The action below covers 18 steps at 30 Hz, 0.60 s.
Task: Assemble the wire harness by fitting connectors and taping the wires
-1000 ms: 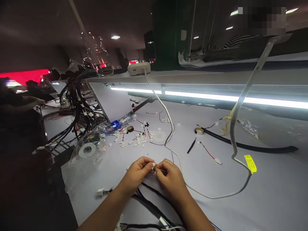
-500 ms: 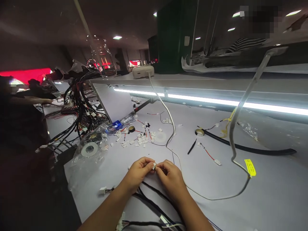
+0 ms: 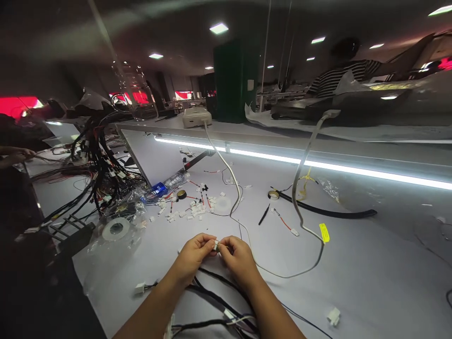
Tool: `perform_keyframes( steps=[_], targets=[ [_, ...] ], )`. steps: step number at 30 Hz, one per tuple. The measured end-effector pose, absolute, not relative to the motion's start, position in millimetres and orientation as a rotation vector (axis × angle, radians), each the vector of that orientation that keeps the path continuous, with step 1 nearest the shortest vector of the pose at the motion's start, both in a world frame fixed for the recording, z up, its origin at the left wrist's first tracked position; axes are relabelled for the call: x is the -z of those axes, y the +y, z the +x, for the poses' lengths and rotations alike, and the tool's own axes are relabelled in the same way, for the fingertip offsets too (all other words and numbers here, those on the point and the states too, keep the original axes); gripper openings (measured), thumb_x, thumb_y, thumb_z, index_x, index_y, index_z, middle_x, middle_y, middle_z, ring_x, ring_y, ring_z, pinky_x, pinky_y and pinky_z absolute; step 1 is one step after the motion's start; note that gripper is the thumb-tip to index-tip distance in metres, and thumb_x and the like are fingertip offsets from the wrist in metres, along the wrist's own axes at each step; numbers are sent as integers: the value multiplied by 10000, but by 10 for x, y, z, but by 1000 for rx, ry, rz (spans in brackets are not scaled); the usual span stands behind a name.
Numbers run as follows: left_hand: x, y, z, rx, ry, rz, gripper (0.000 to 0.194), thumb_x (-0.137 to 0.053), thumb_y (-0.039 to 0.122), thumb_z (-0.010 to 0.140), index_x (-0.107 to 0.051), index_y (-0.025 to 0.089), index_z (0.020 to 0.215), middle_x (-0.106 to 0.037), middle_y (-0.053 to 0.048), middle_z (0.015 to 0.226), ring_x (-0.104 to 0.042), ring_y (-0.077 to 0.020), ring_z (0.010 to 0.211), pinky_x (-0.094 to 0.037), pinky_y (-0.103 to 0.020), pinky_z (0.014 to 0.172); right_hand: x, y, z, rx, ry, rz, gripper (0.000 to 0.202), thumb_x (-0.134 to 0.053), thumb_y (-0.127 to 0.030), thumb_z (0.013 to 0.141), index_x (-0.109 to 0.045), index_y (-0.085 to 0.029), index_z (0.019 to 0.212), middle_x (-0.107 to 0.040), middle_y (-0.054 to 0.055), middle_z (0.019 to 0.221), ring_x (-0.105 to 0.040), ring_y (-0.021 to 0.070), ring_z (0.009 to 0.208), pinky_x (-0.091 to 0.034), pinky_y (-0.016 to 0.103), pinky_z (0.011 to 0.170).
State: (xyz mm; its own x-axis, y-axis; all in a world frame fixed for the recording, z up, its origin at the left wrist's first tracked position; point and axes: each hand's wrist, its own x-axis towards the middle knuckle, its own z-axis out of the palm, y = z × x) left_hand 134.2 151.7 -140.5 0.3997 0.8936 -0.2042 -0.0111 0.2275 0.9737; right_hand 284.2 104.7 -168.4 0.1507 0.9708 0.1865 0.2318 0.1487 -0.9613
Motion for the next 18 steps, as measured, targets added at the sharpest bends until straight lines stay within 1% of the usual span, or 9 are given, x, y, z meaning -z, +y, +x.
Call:
perform_keyframes(
  steps=[4, 9, 13, 16, 18],
  targets=[
    [1426, 1527, 1337, -808, 954, 1089, 338, -760, 398, 713, -663, 140, 908, -631, -26, 814, -605, -139, 761, -498, -302, 799, 1715, 1063, 2816, -984, -1195, -1266, 203, -536, -364, 856, -606, -183, 796, -641, 10, 690, -591, 160, 587, -466, 265, 565],
    [1409, 1505, 1357, -811, 948, 1056, 384, -789, 416, 670, -660, 135, 897, -629, -28, 810, -608, -139, 753, -501, -307, 794, 1719, 1061, 2829, -975, -1205, -1268, 216, -545, -394, 846, -583, -186, 804, -642, 7, 653, -608, 168, 560, -478, 271, 547],
    [1430, 1495, 1363, -814, 951, 1049, 411, -800, 430, 650, -658, 132, 895, -636, -31, 801, -613, -144, 749, -501, -312, 793, 1699, 1034, 2837, -930, -1254, -1277, 217, -531, -394, 857, -587, -196, 786, -634, 4, 635, -595, 171, 574, -470, 282, 573],
    [1452, 1496, 1371, -816, 954, 1062, 410, -791, 439, 659, -654, 132, 893, -640, -34, 806, -615, -148, 766, -500, -311, 799, 1707, 1029, 2828, -889, -1289, -1288, 210, -526, -383, 860, -591, -199, 781, -633, 6, 653, -588, 170, 585, -470, 291, 604],
    [1426, 1499, 1380, -815, 953, 1084, 405, -783, 441, 668, -651, 132, 894, -639, -32, 807, -616, -149, 772, -503, -311, 798, 1705, 1035, 2825, -862, -1295, -1307, 206, -517, -375, 861, -588, -197, 786, -629, 8, 669, -586, 169, 584, -467, 290, 598]
  ],
)
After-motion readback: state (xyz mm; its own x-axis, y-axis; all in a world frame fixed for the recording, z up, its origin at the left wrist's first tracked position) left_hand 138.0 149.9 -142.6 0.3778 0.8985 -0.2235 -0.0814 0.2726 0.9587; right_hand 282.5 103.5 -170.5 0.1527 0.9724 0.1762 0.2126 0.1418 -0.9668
